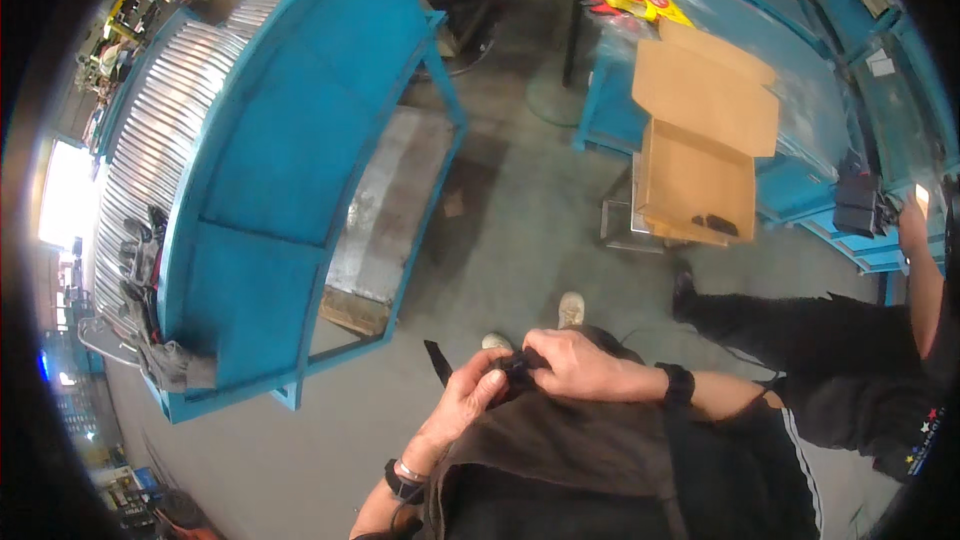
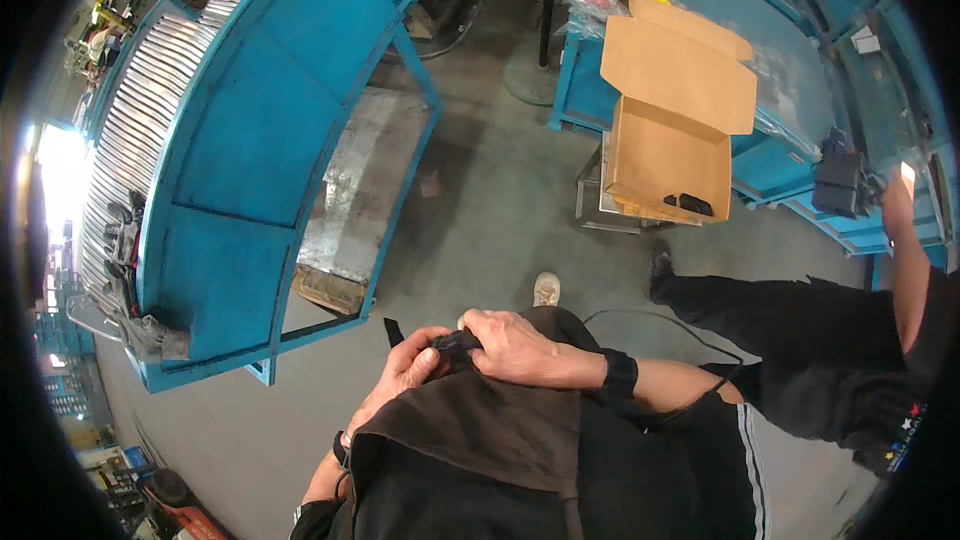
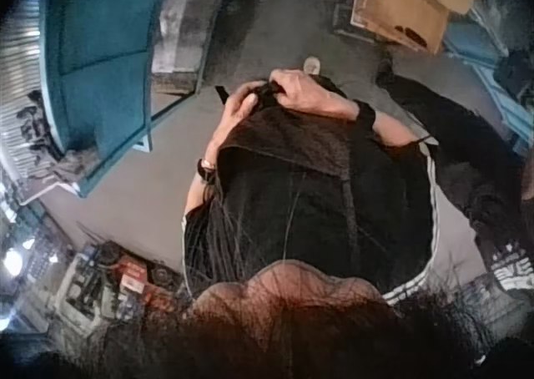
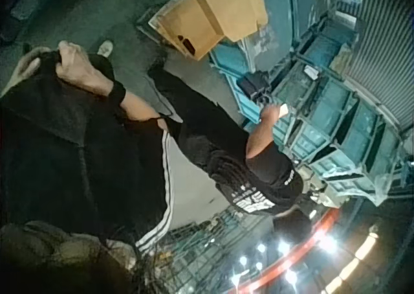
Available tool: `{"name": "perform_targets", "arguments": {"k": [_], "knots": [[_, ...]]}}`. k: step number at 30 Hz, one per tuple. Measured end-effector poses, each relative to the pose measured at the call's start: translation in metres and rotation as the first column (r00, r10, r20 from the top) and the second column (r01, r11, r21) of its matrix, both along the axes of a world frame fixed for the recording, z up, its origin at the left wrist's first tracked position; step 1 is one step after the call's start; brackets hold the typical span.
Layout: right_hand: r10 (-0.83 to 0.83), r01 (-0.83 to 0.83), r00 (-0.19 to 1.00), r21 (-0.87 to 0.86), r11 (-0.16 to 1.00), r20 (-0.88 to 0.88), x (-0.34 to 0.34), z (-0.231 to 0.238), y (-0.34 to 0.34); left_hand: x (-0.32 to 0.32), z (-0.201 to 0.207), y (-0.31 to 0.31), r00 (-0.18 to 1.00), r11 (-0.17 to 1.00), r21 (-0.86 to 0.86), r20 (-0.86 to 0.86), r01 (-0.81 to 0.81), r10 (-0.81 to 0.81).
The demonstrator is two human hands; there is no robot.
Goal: Packing a small item and a bag into a cardboard box and then moving to a metal press station.
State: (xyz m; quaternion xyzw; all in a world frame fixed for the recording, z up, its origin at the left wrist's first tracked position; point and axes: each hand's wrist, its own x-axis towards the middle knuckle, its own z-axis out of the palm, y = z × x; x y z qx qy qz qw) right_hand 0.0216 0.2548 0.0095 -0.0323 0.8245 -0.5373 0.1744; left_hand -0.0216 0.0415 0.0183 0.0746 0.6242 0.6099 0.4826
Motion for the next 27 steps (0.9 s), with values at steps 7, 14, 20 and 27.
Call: {"name": "perform_targets", "arguments": {"k": [7,14,20,27], "knots": [[0.047,-0.046,0.999,0.039,0.998,-0.014,0.004,0.003,0.005,-0.008,0.013,0.007,0.944,0.977,-0.133,-0.264,0.169,-0.199],[0.161,-0.154,0.985,0.11,0.982,-0.067,0.011,-0.004,0.007,-0.003,0.012,0.005,0.906,0.946,-0.196,-0.291,0.26,-0.309],[0.178,-0.177,0.983,0.035,0.984,-0.036,0.013,-0.007,0.008,0.015,0.017,0.005,0.925,0.966,-0.19,-0.303,0.176,-0.229],[0.169,-0.156,0.978,0.11,0.982,-0.121,0.022,-0.013,-0.002,0.021,0.017,0.005,0.965,0.983,-0.101,-0.197,0.155,-0.172]]}}
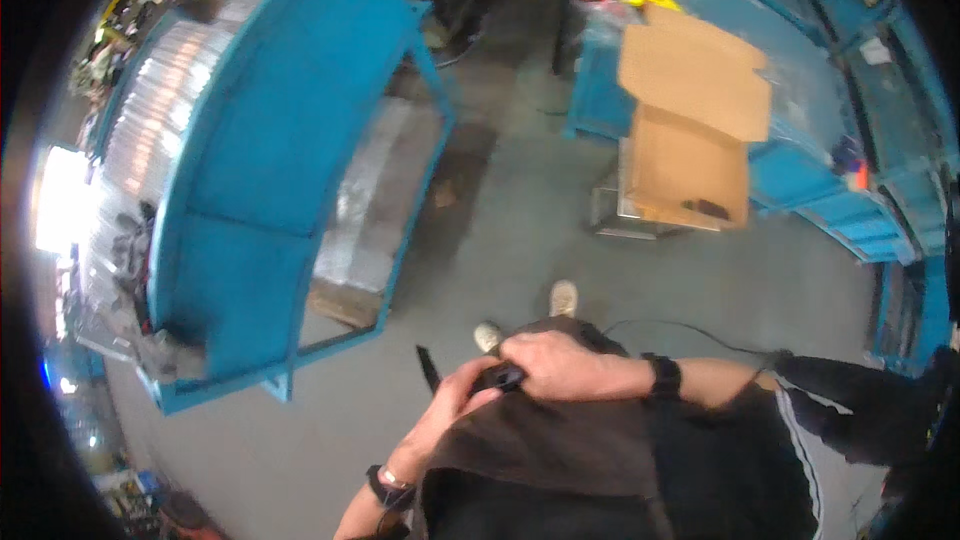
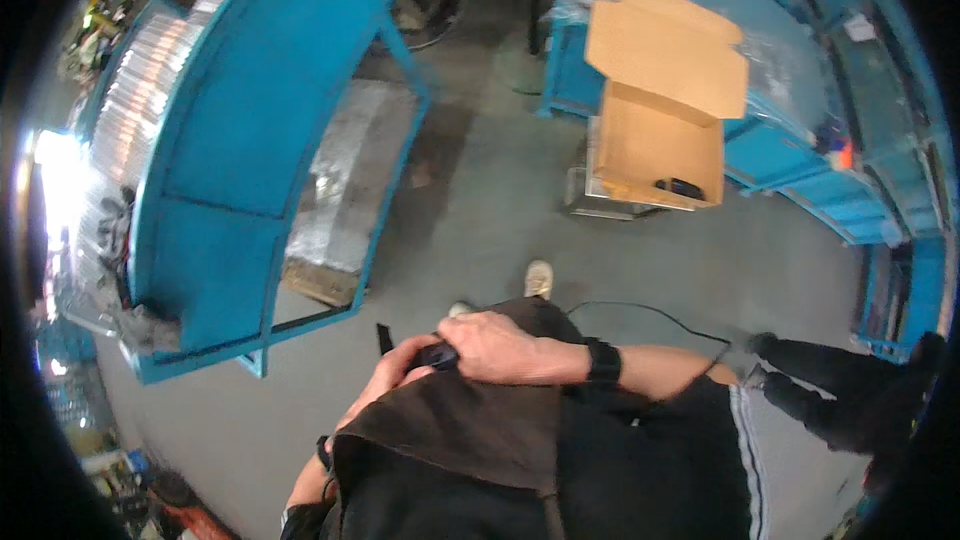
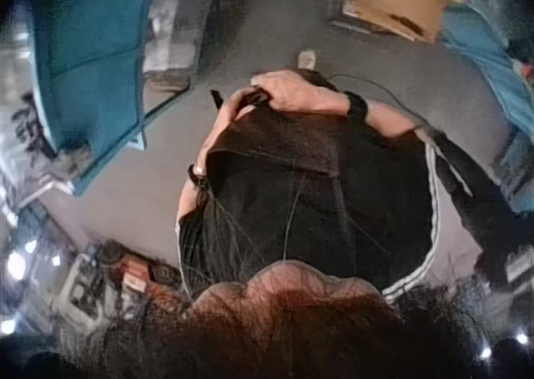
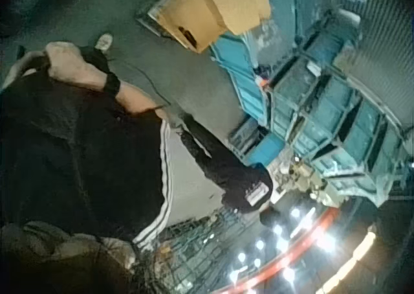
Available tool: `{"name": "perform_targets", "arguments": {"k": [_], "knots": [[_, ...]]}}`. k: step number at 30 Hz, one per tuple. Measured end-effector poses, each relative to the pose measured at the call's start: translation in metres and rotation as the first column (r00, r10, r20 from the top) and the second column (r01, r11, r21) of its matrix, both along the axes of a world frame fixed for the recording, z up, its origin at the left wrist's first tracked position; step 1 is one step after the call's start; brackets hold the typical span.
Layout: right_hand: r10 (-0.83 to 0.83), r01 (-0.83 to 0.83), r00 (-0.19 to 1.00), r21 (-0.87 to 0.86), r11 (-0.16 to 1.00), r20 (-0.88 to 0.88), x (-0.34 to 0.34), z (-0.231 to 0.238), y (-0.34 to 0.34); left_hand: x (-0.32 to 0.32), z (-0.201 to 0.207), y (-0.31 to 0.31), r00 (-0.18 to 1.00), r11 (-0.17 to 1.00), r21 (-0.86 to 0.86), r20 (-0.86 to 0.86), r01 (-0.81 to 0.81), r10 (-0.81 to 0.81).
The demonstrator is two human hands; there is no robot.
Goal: Packing a small item and a bag into a cardboard box and then moving to a metal press station.
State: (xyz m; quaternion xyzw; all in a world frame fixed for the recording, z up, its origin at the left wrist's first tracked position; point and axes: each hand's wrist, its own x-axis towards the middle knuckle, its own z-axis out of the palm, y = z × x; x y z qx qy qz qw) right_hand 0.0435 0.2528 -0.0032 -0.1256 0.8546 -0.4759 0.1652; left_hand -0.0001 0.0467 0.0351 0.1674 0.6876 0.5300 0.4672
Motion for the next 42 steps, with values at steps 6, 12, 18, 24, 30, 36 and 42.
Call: {"name": "perform_targets", "arguments": {"k": [6,12,18,24,30,36,42], "knots": [[0.053,-0.038,0.983,-0.088,0.995,0.175,-0.012,0.009,-0.014,0.003,-0.02,-0.024,0.993,0.998,-0.005,0.099,-0.065,0.065],[0.032,0.009,0.982,-0.22,0.975,0.184,-0.009,0.006,-0.021,-0.002,-0.01,-0.02,0.994,0.998,0.052,0.104,-0.021,0.015],[0.058,0.006,0.944,-0.193,0.981,0.323,-0.009,0.028,-0.034,-0.011,-0.009,-0.024,0.985,0.992,0.014,0.112,0.128,-0.128],[-0.006,0.049,0.982,-0.227,0.973,0.187,0.02,-0.017,-0.031,0.012,-0.055,-0.031,0.986,0.996,0.021,0.14,0.084,-0.086],[-0.005,0.071,0.96,-0.224,0.972,0.282,0.056,0.006,0.025,0.003,0.0,0.024,0.926,0.952,0.063,0.22,0.3,-0.307],[-0.042,0.129,0.953,-0.277,0.952,0.299,0.085,-0.001,0.11,0.021,-0.015,0.085,0.901,0.901,-0.054,0.075,0.431,-0.427],[-0.405,0.411,0.911,-0.131,0.902,0.075,0.117,-0.012,0.248,0.018,-0.061,0.142,0.929,0.996,0.081,0.369,-0.031,-0.001]]}}
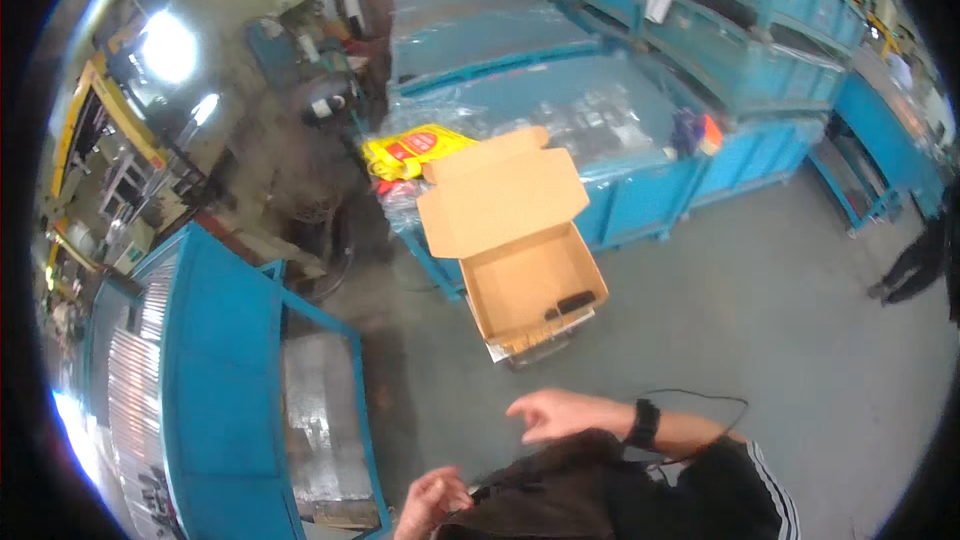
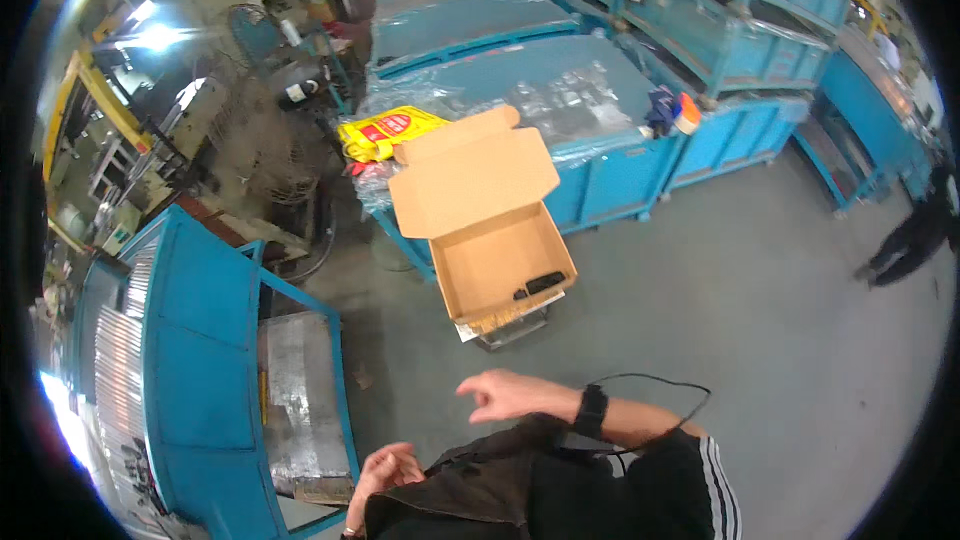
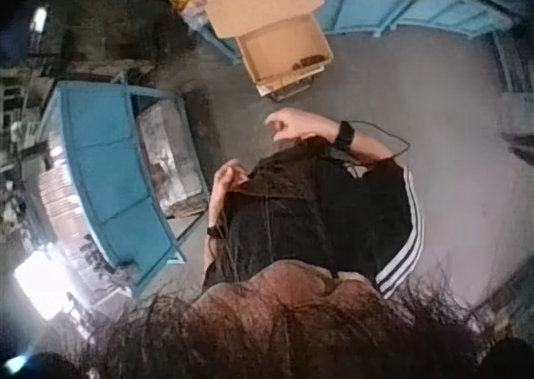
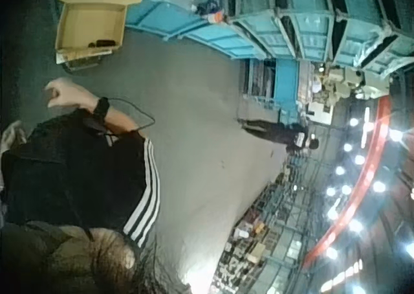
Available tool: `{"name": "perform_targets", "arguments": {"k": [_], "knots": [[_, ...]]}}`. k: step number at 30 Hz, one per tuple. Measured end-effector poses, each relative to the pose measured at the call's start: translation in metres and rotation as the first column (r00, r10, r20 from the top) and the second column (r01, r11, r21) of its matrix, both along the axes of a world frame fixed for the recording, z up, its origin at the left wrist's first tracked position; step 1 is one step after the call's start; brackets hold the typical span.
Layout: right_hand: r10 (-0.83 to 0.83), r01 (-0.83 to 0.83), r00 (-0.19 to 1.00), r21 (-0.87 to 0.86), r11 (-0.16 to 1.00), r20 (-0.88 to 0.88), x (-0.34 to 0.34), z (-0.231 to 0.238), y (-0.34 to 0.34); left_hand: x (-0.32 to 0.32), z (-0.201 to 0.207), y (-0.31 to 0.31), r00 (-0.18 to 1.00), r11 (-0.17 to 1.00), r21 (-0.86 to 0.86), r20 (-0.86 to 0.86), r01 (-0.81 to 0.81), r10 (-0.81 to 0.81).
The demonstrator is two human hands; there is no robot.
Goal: Packing a small item and a bag into a cardboard box and then moving to a metal press station.
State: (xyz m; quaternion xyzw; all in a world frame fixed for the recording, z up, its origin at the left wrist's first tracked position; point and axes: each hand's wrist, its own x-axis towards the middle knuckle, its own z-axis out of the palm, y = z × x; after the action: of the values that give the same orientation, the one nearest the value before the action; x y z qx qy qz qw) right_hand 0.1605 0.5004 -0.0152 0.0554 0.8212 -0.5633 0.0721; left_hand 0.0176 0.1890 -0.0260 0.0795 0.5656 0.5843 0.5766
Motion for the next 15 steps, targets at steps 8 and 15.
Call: {"name": "perform_targets", "arguments": {"k": [8,15], "knots": [[-0.557,0.583,0.79,-0.593,0.556,0.255,0.015,-0.026,0.21,-0.095,-0.033,0.039,0.794,0.877,-0.378,-0.608,-0.295,0.005],[-0.822,0.742,0.481,-0.641,0.196,0.305,-0.02,-0.074,0.324,-0.11,-0.093,0.193,0.882,0.953,-0.295,-0.465,-0.068,-0.081]]}}
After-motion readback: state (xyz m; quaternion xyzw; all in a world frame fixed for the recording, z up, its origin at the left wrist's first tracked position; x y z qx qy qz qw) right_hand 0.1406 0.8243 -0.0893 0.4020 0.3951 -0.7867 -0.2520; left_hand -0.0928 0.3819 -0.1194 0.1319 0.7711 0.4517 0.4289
